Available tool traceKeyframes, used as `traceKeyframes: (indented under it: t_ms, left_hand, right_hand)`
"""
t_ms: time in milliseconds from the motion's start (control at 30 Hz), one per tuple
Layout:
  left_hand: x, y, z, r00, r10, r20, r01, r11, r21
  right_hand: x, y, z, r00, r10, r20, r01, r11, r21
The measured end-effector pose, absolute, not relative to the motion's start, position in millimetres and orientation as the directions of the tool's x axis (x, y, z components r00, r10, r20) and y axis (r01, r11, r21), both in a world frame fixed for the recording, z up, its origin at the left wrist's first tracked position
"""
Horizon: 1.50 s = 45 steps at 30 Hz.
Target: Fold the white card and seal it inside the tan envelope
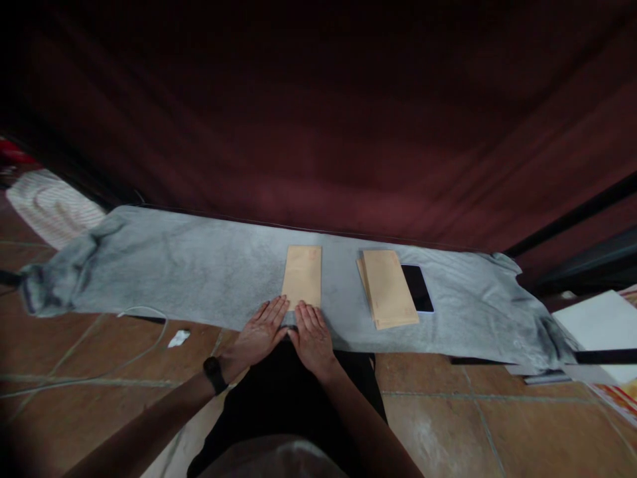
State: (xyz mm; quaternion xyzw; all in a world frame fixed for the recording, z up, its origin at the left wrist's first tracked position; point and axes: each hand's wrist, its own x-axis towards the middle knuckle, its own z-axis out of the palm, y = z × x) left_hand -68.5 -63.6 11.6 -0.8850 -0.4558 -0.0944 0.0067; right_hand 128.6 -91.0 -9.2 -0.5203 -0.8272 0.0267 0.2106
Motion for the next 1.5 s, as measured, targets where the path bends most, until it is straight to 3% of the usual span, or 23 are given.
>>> traceKeyframes:
  t_ms: [133, 267, 400, 567, 700, 800, 867, 933, 967, 1033, 1100, 1300, 1367, 1433, 1500]
  left_hand:
    - [-60.2, -69.6, 7.3, 0.433, 0.881, 0.189, 0.869, -0.464, 0.173]
    - [-41.0, -63.8, 3.0, 0.190, 0.961, 0.201, 0.864, -0.261, 0.430]
    - [-27.6, -40.1, 2.7, -0.049, 0.995, 0.093, 0.690, -0.034, 0.723]
    - [-24.1, -18.1, 5.3, -0.214, 0.969, -0.121, 0.376, 0.196, 0.906]
    - [-10.2, -20.1, 21.3, -0.171, 0.981, -0.089, 0.294, 0.137, 0.946]
    - [4.7, -25.1, 40.6, -0.097, 0.994, 0.046, 0.211, -0.025, 0.977]
    - [12.5, -28.0, 51.4, -0.038, 0.985, 0.169, 0.221, -0.157, 0.963]
    - [17.4, -30.6, 56.2, 0.028, 0.966, 0.258, 0.320, -0.254, 0.913]
    - [18.8, -32.0, 55.9, 0.067, 0.956, 0.284, 0.380, -0.288, 0.879]
    - [20.5, -34.7, 49.9, 0.151, 0.944, 0.294, 0.484, -0.330, 0.810]
    - [20.7, -37.2, 39.4, 0.249, 0.930, 0.269, 0.559, -0.365, 0.745]
    - [11.3, -41.0, 12.8, 0.504, 0.849, 0.159, 0.692, -0.507, 0.514]
    - [6.7, -41.2, 9.4, 0.546, 0.826, 0.138, 0.716, -0.546, 0.435]
    - [3.4, -42.3, 8.2, 0.570, 0.811, 0.135, 0.731, -0.575, 0.367]
    - [1.9, -45.3, 9.0, 0.573, 0.806, 0.149, 0.747, -0.588, 0.310]
  right_hand:
    - [129.8, -93.6, -12.2, -0.275, 0.900, 0.337, 0.887, 0.373, -0.272]
    - [129.3, -91.3, -9.6, -0.218, 0.912, 0.346, 0.910, 0.319, -0.266]
    - [122.6, -84.8, -2.7, -0.187, 0.925, 0.332, 0.926, 0.279, -0.255]
    - [113.9, -76.3, 8.3, -0.145, 0.956, 0.254, 0.950, 0.207, -0.236]
    - [112.3, -66.0, 20.6, -0.081, 0.976, 0.200, 0.945, 0.139, -0.296]
    - [121.2, -54.6, 29.9, 0.043, 0.982, 0.185, 0.837, 0.066, -0.543]
    - [129.6, -46.6, 33.3, 0.192, 0.971, 0.143, 0.598, 0.000, -0.801]
    - [135.8, -40.6, 32.9, 0.326, 0.945, -0.002, 0.160, -0.057, -0.986]
    - [137.3, -38.9, 31.3, 0.352, 0.930, -0.108, -0.091, -0.080, -0.993]
    - [136.7, -38.6, 25.9, 0.320, 0.904, -0.283, -0.454, -0.116, -0.883]
    - [133.5, -41.6, 19.4, 0.268, 0.892, -0.364, -0.579, -0.153, -0.801]
    - [143.8, -56.1, 11.0, 0.101, 0.893, -0.438, -0.563, -0.311, -0.766]
    - [156.4, -61.2, 13.7, 0.029, 0.893, -0.449, -0.459, -0.387, -0.800]
    - [168.4, -65.9, 17.7, 0.031, 0.919, -0.392, -0.128, -0.385, -0.914]
    - [176.0, -70.1, 20.7, 0.100, 0.978, -0.185, 0.310, -0.208, -0.928]
